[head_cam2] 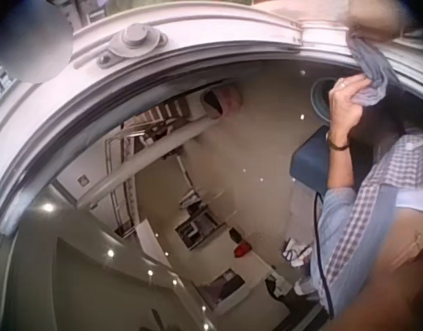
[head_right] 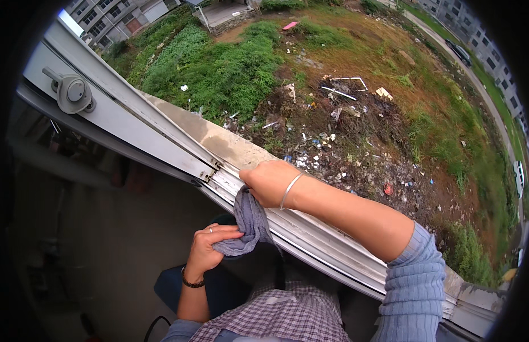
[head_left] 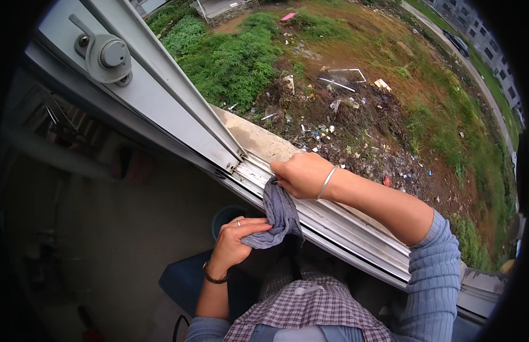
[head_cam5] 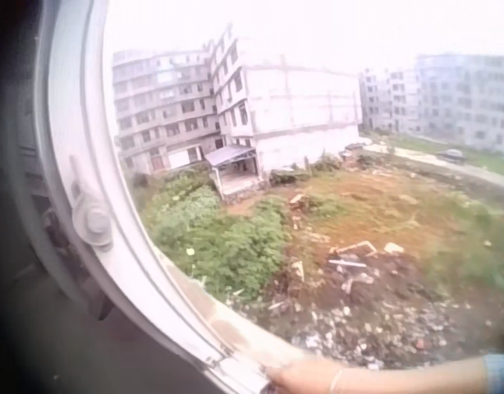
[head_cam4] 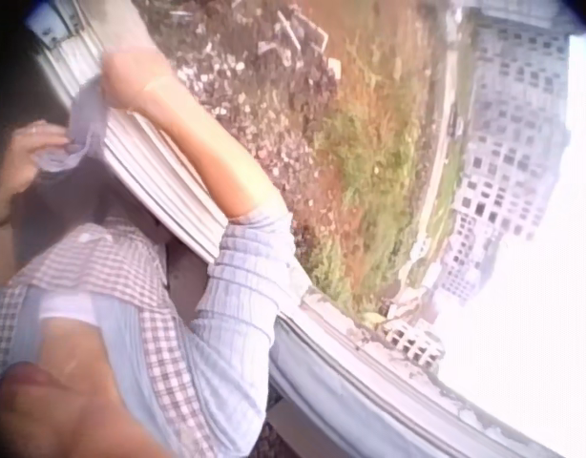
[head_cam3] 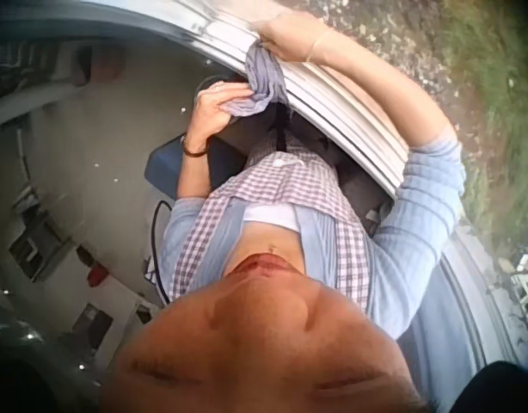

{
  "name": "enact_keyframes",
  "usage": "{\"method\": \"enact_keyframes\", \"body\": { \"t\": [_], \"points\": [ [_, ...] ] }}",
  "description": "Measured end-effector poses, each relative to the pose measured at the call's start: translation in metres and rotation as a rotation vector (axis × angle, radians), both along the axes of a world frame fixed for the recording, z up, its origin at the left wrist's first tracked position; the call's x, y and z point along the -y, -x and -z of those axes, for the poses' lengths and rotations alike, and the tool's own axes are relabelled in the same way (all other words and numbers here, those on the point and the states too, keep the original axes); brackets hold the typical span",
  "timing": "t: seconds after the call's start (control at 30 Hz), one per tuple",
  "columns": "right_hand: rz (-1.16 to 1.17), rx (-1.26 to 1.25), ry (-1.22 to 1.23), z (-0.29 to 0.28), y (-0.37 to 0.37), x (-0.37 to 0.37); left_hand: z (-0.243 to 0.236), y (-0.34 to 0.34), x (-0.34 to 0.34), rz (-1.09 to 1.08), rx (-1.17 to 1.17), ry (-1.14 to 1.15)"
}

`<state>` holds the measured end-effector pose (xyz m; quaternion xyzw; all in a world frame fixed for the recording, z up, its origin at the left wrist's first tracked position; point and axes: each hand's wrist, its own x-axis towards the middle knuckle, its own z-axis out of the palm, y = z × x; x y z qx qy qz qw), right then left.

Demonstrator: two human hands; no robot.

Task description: The person cleans a window frame using a wet cloth and a small metal tool. They wipe the frame, scrape debris from grooves, and repeatedly wipe the same areas while standing at an open window.

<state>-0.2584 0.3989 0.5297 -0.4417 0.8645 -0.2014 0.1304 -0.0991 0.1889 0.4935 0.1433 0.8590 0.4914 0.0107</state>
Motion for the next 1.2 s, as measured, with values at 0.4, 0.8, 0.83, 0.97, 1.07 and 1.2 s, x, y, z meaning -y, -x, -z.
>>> {"method": "enact_keyframes", "body": {
  "t": [0.4, 0.8, 0.83, 0.97, 1.07, 1.2],
  "points": [
    [-0.043, -0.150, 0.013, -0.002, -0.003, 0.009, -0.009, -0.014, -0.016, -0.071, -0.143, 0.125],
    [0.239, 0.153, -0.202, -0.032, -0.206, -0.311, 0.015, -0.113, -0.268, 0.738, -0.129, -0.019],
    [0.272, 0.159, -0.228, -0.034, -0.224, -0.337, 0.017, -0.124, -0.294, 0.802, -0.145, -0.014],
    [0.398, 0.275, -0.412, -0.057, -0.271, -0.411, 0.036, -0.166, -0.399, 0.965, -0.224, -0.165],
    [0.484, 0.362, -0.344, -0.060, -0.284, -0.434, 0.035, -0.173, -0.426, 1.026, -0.178, -0.201],
    [0.466, 0.309, -0.207, -0.041, -0.286, -0.437, 0.038, -0.160, -0.377, 1.019, -0.111, -0.124]
  ]
}}
